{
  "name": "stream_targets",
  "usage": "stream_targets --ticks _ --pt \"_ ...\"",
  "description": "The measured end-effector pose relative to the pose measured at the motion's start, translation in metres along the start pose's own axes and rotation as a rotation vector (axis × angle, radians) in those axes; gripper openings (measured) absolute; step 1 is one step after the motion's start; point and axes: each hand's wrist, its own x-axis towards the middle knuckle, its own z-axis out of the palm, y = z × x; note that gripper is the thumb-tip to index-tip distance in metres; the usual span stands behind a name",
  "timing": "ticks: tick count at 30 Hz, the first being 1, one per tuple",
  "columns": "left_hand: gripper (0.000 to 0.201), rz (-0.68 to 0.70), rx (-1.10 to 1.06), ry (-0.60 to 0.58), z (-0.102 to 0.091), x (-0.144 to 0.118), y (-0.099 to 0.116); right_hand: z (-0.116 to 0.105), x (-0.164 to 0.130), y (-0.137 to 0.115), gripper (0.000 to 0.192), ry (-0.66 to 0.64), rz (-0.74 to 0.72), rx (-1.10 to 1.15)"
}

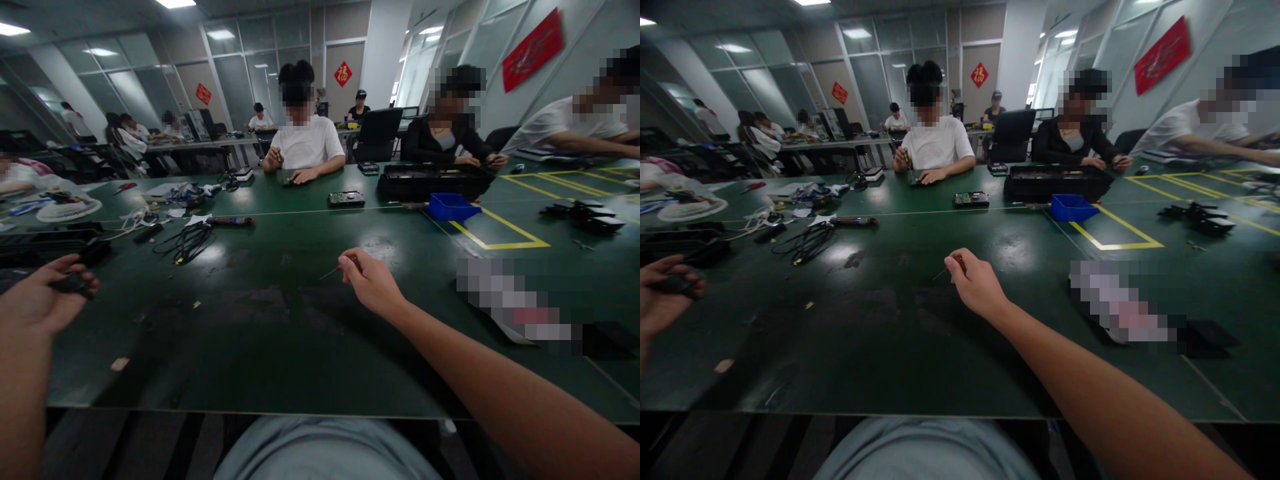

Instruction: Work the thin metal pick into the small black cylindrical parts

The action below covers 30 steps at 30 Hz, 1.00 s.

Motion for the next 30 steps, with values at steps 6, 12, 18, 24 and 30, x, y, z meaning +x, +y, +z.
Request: stream_targets --ticks 6,12,18,24,30 --pt "0.027 -0.045 -0.139 -0.376 0.09 -0.043 0.006 -0.003 0.0 0.0 0.025 0.042 0.017 0.0" --pt "0.035 0.02 -0.104 -0.806 0.182 -0.102 0.001 -0.006 0.0 -0.001 0.025 0.055 0.009 -0.012" --pt "0.033 0.183 0.043 -1.051 0.247 -0.157 -0.013 -0.007 0.001 -0.005 0.02 0.07 -0.021 -0.072" --pt "0.047 0.469 0.265 -1.096 0.265 -0.171 -0.047 -0.011 0.001 -0.006 0.027 0.133 -0.041 -0.147" --pt "0.04 0.653 0.37 -0.98 0.264 -0.161 -0.07 -0.013 -0.002 -0.012 0.032 0.182 -0.083 -0.171"
